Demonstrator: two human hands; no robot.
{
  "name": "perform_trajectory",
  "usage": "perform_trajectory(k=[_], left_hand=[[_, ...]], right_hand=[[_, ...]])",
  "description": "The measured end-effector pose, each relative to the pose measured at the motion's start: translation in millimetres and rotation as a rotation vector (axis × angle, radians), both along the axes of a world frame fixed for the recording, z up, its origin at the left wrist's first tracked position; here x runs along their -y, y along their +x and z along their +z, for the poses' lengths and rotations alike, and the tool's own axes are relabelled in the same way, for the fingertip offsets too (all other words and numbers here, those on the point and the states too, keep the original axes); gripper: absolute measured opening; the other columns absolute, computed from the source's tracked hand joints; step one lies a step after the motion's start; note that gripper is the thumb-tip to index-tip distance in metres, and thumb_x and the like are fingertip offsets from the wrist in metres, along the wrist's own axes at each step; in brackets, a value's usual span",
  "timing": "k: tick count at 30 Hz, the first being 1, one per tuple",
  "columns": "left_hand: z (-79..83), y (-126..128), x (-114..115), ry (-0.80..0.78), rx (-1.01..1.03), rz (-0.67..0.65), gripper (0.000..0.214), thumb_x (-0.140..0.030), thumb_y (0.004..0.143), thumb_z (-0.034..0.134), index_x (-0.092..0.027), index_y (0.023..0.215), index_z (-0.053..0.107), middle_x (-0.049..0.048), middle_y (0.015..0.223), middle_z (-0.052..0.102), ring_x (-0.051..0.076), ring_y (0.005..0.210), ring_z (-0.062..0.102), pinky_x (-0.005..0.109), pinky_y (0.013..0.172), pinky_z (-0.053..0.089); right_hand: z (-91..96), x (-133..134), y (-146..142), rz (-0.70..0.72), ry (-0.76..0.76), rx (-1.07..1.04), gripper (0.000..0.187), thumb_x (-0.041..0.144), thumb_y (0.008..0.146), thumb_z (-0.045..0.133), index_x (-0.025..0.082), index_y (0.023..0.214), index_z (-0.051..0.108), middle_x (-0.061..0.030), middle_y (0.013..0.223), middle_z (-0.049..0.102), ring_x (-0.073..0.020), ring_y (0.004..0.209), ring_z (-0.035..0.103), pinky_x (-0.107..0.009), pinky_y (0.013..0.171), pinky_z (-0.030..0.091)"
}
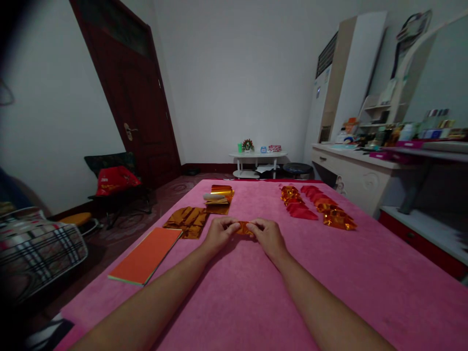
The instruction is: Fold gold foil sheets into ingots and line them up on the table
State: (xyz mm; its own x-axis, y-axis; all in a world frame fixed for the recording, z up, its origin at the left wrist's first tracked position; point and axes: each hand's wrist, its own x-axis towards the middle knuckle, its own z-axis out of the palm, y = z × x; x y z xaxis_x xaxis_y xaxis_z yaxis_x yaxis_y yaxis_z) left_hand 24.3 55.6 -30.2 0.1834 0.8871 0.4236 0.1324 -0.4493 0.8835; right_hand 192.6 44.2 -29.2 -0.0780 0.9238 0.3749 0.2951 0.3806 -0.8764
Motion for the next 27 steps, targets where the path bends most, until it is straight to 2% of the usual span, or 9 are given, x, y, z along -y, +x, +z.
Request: perform_trajectory(k=[5,9,13,16,19,24,27], left_hand=[[0.2,4,6,-0.107,0.025,-0.131,0.033,-0.040,0.074,0.064,-0.010,0.063,0.059,-0.0011,0.053,0.053,0.007,0.047,0.044,0.019,0.046,0.032],[-0.2,4,8,-0.165,-0.031,-0.196,0.042,-0.049,0.077,0.058,-0.011,0.060,0.057,-0.0018,0.047,0.050,0.007,0.040,0.041,0.020,0.042,0.029],[0.0,3,6,-0.113,-0.065,-0.135,0.044,-0.045,0.082,0.051,-0.012,0.054,0.054,-0.0021,0.045,0.047,0.006,0.040,0.038,0.020,0.043,0.029],[0.9,3,6,-0.117,-0.089,-0.056,0.040,-0.038,0.086,0.043,-0.012,0.058,0.056,-0.0013,0.046,0.050,0.007,0.040,0.041,0.019,0.045,0.031],[0.9,3,4,-0.124,-0.097,-0.013,0.036,-0.034,0.085,0.044,-0.013,0.058,0.057,-0.0016,0.045,0.052,0.007,0.039,0.042,0.019,0.046,0.033],[-3.9,-1,-3,-0.146,-0.083,0.050,0.037,-0.036,0.078,0.055,-0.013,0.049,0.053,-0.0020,0.040,0.049,0.006,0.035,0.039,0.019,0.041,0.029],[-8.5,-1,-6,-0.179,-0.064,0.046,0.035,-0.036,0.079,0.053,-0.012,0.054,0.055,-0.0016,0.041,0.051,0.005,0.032,0.039,0.018,0.038,0.027]], right_hand=[[-1.3,4,-2,-0.003,0.041,0.015,0.027,0.038,0.078,0.055,0.015,0.068,0.066,-0.0009,0.057,0.059,-0.0140,0.053,0.051,-0.023,0.050,0.038],[1.1,7,-6,0.027,0.035,0.020,0.027,0.037,0.079,0.052,0.016,0.066,0.063,0.0004,0.057,0.057,-0.0130,0.052,0.050,-0.023,0.048,0.037],[5.8,10,-11,0.056,0.034,0.045,0.027,0.035,0.080,0.048,0.016,0.066,0.059,0.0024,0.054,0.051,-0.0111,0.047,0.045,-0.022,0.046,0.035],[5.9,9,-13,0.016,0.022,0.061,0.024,0.034,0.079,0.047,0.016,0.074,0.062,0.0021,0.055,0.052,-0.0115,0.047,0.045,-0.023,0.046,0.036],[3.1,4,-11,-0.046,0.033,0.075,0.023,0.031,0.077,0.048,0.015,0.078,0.064,0.0016,0.056,0.055,-0.0124,0.049,0.047,-0.023,0.049,0.037],[-1.7,-4,-4,-0.188,0.066,0.132,0.025,0.036,0.077,0.051,0.017,0.062,0.058,0.0025,0.049,0.051,-0.0123,0.047,0.047,-0.023,0.047,0.035],[-5.2,-7,-1,-0.203,0.072,0.152,0.029,0.038,0.077,0.051,0.017,0.058,0.055,0.0026,0.046,0.050,-0.0119,0.045,0.046,-0.023,0.047,0.035]])
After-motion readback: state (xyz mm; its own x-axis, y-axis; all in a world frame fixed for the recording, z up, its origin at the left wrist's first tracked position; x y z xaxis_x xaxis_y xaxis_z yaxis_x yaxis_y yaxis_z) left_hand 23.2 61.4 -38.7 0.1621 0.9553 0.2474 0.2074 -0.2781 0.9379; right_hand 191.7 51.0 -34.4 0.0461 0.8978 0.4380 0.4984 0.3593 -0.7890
